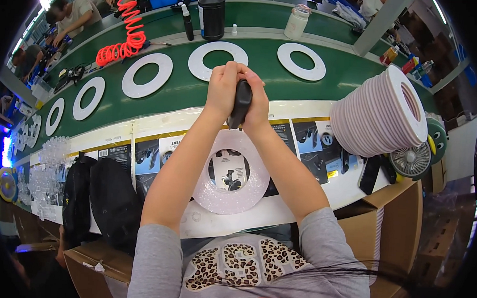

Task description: Assembling circular light fixtures on a production line using an electric screwdriver.

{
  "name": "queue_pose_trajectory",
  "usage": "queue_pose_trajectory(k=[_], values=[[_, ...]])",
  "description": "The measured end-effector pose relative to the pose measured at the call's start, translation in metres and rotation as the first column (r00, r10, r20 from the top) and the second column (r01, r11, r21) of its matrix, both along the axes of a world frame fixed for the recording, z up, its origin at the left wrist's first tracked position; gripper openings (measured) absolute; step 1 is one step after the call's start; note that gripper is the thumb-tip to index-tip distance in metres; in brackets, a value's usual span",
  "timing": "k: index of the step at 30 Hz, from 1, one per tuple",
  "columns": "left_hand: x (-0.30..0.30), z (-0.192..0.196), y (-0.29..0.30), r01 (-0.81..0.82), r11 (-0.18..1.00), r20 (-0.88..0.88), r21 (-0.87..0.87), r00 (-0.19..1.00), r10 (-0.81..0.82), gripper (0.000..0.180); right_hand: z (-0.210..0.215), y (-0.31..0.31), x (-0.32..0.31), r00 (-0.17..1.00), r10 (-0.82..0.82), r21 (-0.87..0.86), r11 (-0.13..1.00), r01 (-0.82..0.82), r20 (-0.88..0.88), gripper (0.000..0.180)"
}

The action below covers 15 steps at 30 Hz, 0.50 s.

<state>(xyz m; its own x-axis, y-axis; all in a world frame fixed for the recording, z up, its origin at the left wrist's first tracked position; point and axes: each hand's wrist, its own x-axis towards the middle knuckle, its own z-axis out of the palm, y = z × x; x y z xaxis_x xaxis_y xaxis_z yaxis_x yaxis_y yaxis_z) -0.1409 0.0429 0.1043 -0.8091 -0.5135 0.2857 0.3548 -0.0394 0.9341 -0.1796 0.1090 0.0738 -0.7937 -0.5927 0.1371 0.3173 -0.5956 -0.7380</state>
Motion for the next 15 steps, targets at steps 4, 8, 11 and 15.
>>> queue_pose_trajectory(k=[4,8,11,15], values=[[0.003,0.010,0.001,0.004,1.000,0.035,0.017,0.999,-0.004,0.046,0.004,0.014,-0.006,0.970,0.218,0.042,0.976,-0.215,-0.104,0.036],[0.001,0.015,0.004,0.059,0.995,0.067,0.079,0.996,-0.065,0.047,0.009,0.025,-0.004,0.945,0.238,0.076,0.971,-0.226,-0.224,0.039],[0.001,0.018,0.014,0.088,0.993,0.087,0.084,0.992,-0.095,0.047,0.011,0.034,-0.003,0.953,0.195,0.106,0.979,-0.175,-0.231,0.039],[-0.002,0.017,0.024,0.168,0.983,0.103,0.079,0.979,-0.175,0.048,0.010,0.040,-0.005,0.991,0.086,0.086,0.993,-0.077,-0.103,0.033]])
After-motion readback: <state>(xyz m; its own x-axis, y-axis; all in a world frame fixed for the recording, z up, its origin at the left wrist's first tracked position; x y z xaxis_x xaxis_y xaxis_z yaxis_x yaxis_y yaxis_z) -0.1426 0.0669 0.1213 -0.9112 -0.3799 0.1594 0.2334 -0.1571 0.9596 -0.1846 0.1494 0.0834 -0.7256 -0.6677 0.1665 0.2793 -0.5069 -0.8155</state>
